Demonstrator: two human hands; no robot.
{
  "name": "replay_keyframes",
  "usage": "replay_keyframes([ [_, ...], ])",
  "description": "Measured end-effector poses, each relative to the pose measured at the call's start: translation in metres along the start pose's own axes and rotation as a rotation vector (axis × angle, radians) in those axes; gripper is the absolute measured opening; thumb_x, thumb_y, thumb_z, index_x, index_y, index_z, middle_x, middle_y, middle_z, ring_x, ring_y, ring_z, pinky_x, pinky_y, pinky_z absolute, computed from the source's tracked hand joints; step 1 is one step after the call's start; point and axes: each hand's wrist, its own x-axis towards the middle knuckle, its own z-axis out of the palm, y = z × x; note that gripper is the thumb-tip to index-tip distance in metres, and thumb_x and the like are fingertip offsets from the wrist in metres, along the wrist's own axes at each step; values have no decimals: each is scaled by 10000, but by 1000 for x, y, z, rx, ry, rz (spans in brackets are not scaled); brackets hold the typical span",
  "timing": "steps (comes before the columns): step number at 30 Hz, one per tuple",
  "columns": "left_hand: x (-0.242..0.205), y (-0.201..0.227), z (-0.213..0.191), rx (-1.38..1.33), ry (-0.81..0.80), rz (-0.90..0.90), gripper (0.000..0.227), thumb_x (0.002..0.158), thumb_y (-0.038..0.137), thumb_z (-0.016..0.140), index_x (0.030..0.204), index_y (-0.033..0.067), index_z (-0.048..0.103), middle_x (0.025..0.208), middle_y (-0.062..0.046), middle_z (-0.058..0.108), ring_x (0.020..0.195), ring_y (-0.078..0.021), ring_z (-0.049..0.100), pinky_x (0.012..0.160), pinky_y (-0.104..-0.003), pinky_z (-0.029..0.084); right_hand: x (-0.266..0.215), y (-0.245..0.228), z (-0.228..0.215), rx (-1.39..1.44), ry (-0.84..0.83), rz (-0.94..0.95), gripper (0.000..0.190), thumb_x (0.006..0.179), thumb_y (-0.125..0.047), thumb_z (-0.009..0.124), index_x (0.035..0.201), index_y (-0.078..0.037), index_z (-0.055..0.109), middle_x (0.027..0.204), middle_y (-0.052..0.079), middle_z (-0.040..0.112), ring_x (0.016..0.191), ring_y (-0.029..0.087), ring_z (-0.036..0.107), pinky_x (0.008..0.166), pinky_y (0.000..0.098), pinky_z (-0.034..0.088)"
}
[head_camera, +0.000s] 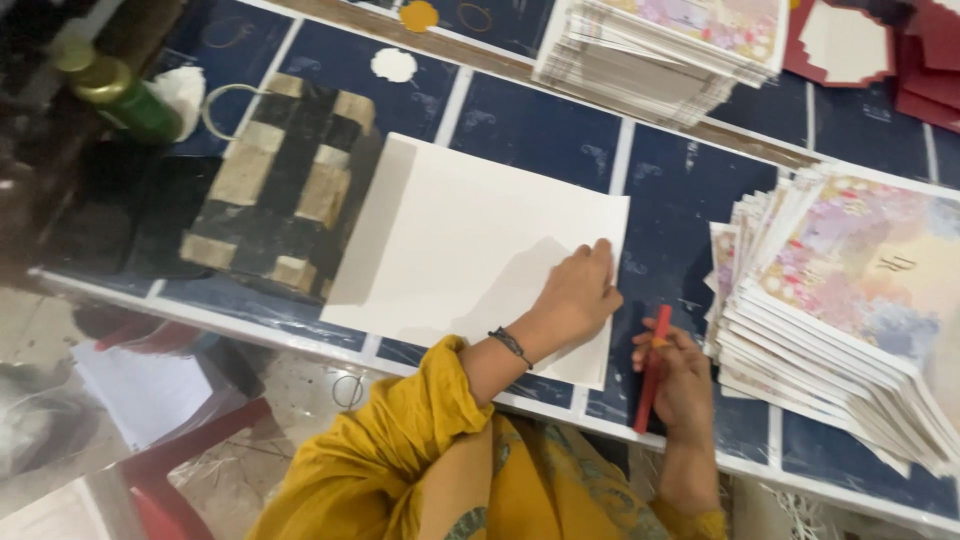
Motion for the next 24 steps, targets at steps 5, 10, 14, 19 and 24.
replay_keyframes([
  [5,-19,-36,-27,-177,145,98,422,935,-21,465,1329,54,596,1006,-185,583,755,-389,630,748,-465,505,-8,-60,46,-283,26,125,264,1058,-92,518,1312,-71,587,844,169,647,422,112,365,354,232,212],
  [10,-70,-55,-116,-156,350,74,520,792,-140,435,1188,-13,747,1104,-202,738,994,-344,731,987,-419,574,-19,-119,141,-590,-53,58,296,1021,-82,595,1301,-74,688,874,21,628,474,120,330,411,260,253],
  [14,-105,-76,-163,-52,383,-174,438,888,-66,492,1210,70,755,1084,-222,702,980,-390,721,827,-443,634,-8,-101,213,-884,-336,-415,480,928,-302,737,1366,-110,699,1126,116,667,871,281,616,710,377,526],
  [19,-129,-101,-161,96,461,-179,461,893,27,583,1336,86,694,1201,-284,674,1081,-460,707,870,-467,619,-9,-88,273,-999,-343,-567,614,924,-481,717,1451,-175,644,1381,147,558,1236,422,621,1006,513,544],
  [24,-126,-90,-150,259,389,-8,492,813,-103,660,1298,-174,620,1481,-505,390,1359,-608,455,1151,-602,391,-14,-83,296,-1282,-333,-387,627,931,-472,697,1444,-129,588,1567,162,371,1096,404,708,963,558,600],
])
